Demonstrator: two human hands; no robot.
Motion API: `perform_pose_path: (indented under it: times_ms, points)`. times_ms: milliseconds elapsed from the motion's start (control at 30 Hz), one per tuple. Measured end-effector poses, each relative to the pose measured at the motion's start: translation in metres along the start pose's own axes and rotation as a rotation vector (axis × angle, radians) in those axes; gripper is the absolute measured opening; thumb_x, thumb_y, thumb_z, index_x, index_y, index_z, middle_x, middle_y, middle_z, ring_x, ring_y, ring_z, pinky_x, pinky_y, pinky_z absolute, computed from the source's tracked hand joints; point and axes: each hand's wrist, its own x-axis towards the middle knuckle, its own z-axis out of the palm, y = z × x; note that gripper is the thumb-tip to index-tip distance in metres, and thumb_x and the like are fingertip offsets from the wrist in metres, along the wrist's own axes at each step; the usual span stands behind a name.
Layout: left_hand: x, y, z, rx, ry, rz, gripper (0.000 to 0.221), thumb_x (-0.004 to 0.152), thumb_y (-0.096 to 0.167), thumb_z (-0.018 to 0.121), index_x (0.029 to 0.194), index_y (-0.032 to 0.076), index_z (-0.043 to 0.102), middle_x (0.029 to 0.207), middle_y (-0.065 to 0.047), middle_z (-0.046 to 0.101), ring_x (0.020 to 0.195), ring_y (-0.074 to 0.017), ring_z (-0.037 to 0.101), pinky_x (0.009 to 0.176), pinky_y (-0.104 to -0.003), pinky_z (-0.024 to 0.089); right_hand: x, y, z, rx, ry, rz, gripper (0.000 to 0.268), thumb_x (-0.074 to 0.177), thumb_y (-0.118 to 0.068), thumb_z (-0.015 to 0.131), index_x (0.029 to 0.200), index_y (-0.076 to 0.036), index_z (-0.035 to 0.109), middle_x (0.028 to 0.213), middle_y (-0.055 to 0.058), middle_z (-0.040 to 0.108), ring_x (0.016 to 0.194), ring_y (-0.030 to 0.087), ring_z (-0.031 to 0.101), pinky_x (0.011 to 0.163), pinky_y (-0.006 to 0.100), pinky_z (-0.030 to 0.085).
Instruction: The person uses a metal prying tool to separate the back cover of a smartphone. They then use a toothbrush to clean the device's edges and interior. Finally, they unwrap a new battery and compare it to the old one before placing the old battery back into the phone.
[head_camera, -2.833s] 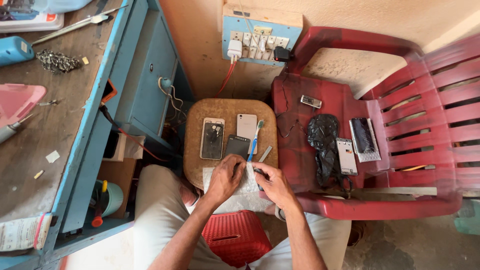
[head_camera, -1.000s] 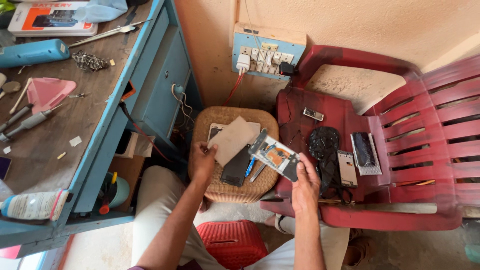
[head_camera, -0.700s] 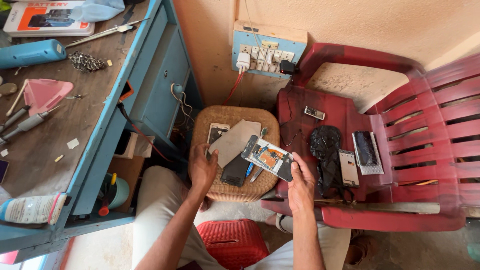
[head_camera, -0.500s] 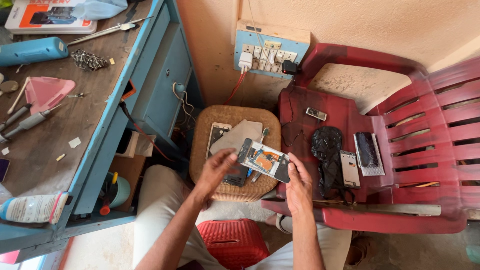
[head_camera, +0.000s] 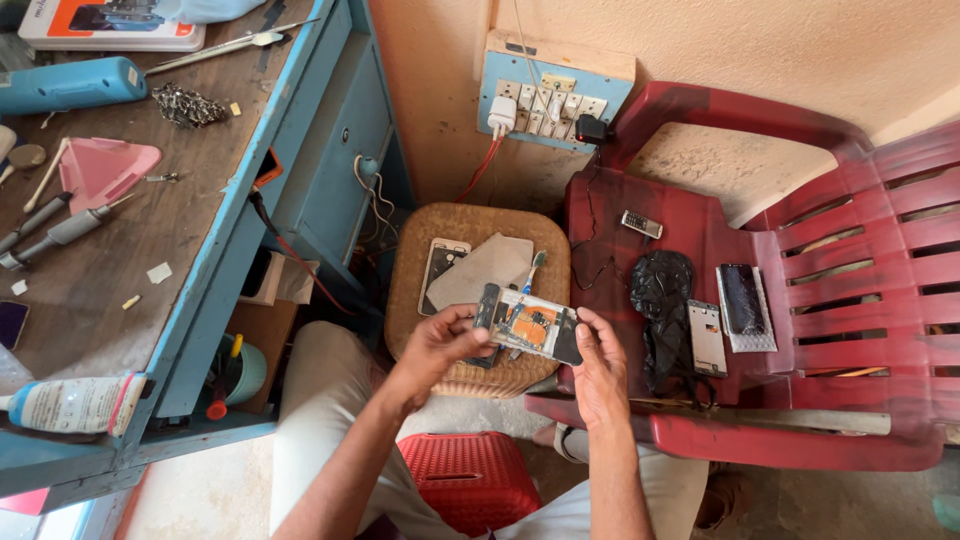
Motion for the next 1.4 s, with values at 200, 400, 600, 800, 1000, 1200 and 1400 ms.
perform_pose_path:
  times_ms: [200,400,600,800,1000,1200,1400]
  points:
    - [0.002,-0.005,-0.039,-0.284,-0.177,-0.265,0.075,0.103,0.061,0.039,0.139,-0.003,0.057,0.108,-0.019,0.071,0.089,-0.0223,0.075,0.082,-0.034,0.062,0.006,-0.018,0.009,-0.427,-0.19,0.013,0.024,0.103,-0.017,0.063,0.121,-0.002,0.07,0.108,0.003,0.071,0.099,0.01,0.064,0.088,0.025,0.052]
    - [0.002,-0.04,-0.027,-0.332,-0.21,-0.496,0.068,0.104,0.05,0.047,0.143,-0.006,0.053,0.125,-0.019,0.071,0.109,-0.0201,0.074,0.096,-0.034,0.061,0.019,-0.033,0.035,-0.731,-0.388,0.104,0.026,0.101,-0.016,0.063,0.121,-0.003,0.073,0.103,0.001,0.074,0.095,0.008,0.065,0.085,0.024,0.053]
    - [-0.004,-0.056,0.008,-0.486,-0.206,-0.413,0.052,0.103,0.03,0.059,0.151,0.011,0.051,0.13,-0.007,0.07,0.112,-0.0165,0.071,0.096,-0.035,0.06,0.02,-0.027,0.049,-0.624,-0.314,0.081,0.031,0.098,-0.014,0.065,0.127,-0.004,0.069,0.105,0.004,0.072,0.094,0.01,0.065,0.083,0.026,0.054]
    - [-0.005,-0.043,0.02,-0.511,-0.114,-0.298,0.05,0.103,0.029,0.054,0.15,0.012,0.051,0.132,-0.008,0.069,0.112,-0.0192,0.07,0.092,-0.035,0.061,0.005,-0.029,0.049,-0.842,-0.021,-0.292,0.031,0.096,-0.019,0.071,0.124,-0.006,0.066,0.118,0.007,0.069,0.108,0.016,0.068,0.091,0.029,0.058]
    - [0.0,-0.032,0.006,-0.537,-0.085,-0.166,0.047,0.106,0.028,0.051,0.149,0.009,0.051,0.132,-0.011,0.068,0.112,-0.0201,0.069,0.092,-0.036,0.06,-0.043,-0.021,0.071,-1.293,-0.158,-0.407,0.055,0.075,-0.024,0.088,0.123,-0.009,0.067,0.147,0.016,0.05,0.136,0.035,0.049,0.11,0.047,0.043]
    - [-0.005,-0.028,0.004,-0.555,-0.066,-0.161,0.044,0.107,0.025,0.049,0.147,0.008,0.052,0.133,-0.009,0.066,0.114,-0.0178,0.067,0.092,-0.034,0.059,-0.054,-0.016,0.092,-1.397,-0.179,-0.497,0.071,0.073,-0.028,0.09,0.133,-0.008,0.059,0.155,0.02,0.04,0.141,0.042,0.04,0.112,0.051,0.039]
    - [-0.004,-0.031,0.006,-0.532,-0.07,-0.149,0.046,0.107,0.024,0.049,0.149,0.006,0.051,0.135,-0.01,0.066,0.117,-0.0184,0.066,0.096,-0.034,0.058,-0.053,-0.01,0.091,-1.35,-0.165,-0.541,0.063,0.07,-0.022,0.091,0.12,-0.004,0.057,0.15,0.019,0.044,0.138,0.042,0.044,0.112,0.052,0.039]
